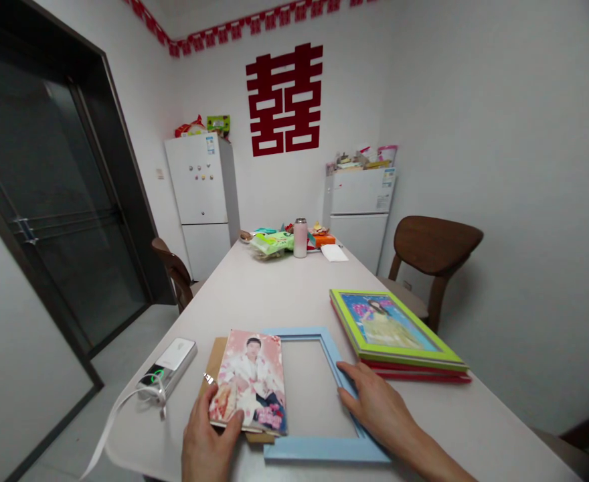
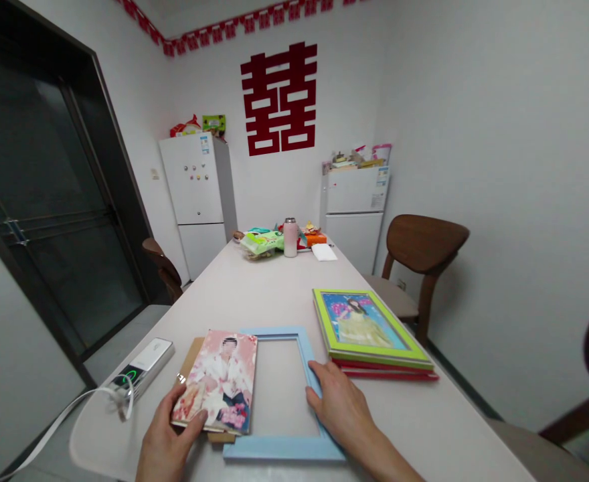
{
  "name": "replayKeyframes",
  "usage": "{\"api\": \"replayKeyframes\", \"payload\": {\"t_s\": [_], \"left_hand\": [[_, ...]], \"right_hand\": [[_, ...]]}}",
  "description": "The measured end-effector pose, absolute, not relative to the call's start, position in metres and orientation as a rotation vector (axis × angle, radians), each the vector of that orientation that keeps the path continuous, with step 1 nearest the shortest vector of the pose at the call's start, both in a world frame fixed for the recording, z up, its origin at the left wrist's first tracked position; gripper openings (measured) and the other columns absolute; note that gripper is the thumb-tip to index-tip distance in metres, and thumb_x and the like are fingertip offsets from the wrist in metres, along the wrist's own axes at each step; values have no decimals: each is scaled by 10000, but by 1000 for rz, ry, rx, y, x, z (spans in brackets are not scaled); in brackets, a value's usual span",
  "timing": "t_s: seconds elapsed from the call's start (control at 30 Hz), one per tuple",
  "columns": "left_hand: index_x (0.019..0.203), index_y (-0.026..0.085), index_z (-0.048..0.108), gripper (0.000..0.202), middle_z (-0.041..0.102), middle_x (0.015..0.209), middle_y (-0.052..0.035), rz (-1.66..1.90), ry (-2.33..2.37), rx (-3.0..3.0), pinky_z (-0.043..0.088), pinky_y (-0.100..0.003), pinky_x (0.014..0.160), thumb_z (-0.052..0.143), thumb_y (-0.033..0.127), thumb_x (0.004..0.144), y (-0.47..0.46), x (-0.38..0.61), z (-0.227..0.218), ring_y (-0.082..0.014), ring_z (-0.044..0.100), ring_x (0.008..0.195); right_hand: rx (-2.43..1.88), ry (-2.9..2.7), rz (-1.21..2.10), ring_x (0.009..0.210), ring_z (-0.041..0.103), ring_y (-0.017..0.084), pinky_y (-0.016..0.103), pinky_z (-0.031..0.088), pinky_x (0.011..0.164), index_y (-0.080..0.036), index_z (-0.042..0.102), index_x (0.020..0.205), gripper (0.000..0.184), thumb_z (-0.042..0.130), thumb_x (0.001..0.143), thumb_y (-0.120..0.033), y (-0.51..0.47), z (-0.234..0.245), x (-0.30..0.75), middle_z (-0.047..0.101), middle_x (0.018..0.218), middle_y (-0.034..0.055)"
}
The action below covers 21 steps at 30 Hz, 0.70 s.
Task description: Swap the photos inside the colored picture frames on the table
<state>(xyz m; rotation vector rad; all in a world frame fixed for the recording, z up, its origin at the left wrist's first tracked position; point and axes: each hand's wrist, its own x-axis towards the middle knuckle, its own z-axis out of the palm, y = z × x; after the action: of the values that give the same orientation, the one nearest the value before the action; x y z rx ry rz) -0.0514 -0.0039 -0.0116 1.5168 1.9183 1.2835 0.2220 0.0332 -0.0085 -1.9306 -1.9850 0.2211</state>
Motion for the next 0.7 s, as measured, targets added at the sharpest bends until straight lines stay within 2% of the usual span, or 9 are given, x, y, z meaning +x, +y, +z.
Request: {"api": "replayKeyframes", "payload": {"t_s": [0.13,0.27,0.37,0.43,0.53,0.6,0.7], "left_hand": [[965,173,517,381,592,994,-94,1173,1954,1765,392,-423,824,515,411,667,-6,-55,-18,-270,530,948],[965,196,534,343,608,972,-78,1021,2015,1987,403,-408,790,477,418,710,-8,-54,-20,-255,539,920],[962,211,550,323,607,972,-73,936,2089,2084,404,-417,777,463,412,725,-8,-55,-21,-256,536,913],[951,213,567,319,585,1033,-87,925,2119,2147,396,-431,799,459,414,728,-8,-57,-24,-266,518,961],[994,188,562,375,510,1160,-133,967,2049,2292,355,-477,864,484,425,714,-7,-58,-32,-298,453,1066],[1094,178,504,478,451,1226,-149,997,1896,2401,328,-497,899,527,425,686,-6,-53,-35,-311,397,1126],[1226,184,366,636,358,1301,-136,1023,1636,2478,293,-503,938,582,335,648,-4,-38,-33,-314,306,1190]], "right_hand": [[-1920,-1998,160,927,509,234,329,412,758,-145,520,1087,400,425,714,-253,32,-7,220,540,1009,118],[-1670,-1982,156,1000,455,232,345,351,870,-126,547,1045,372,442,708,-243,30,3,207,520,1061,127],[-1507,-1914,475,831,537,182,321,404,796,-94,501,1096,420,414,712,-240,33,5,185,567,982,114],[-1484,-1771,793,627,554,147,295,449,630,-52,424,1161,498,399,697,-234,40,1,167,606,826,91],[-1406,-1453,1274,427,500,119,241,403,420,-4,309,1220,612,399,651,-211,51,-6,143,592,585,25],[-1295,-1307,1485,369,465,100,207,363,369,-15,395,1157,576,412,606,-185,57,-5,131,569,501,-3],[-1171,-1236,1542,365,448,74,178,346,366,-65,540,983,438,425,572,-164,55,14,122,560,484,-19]]}}
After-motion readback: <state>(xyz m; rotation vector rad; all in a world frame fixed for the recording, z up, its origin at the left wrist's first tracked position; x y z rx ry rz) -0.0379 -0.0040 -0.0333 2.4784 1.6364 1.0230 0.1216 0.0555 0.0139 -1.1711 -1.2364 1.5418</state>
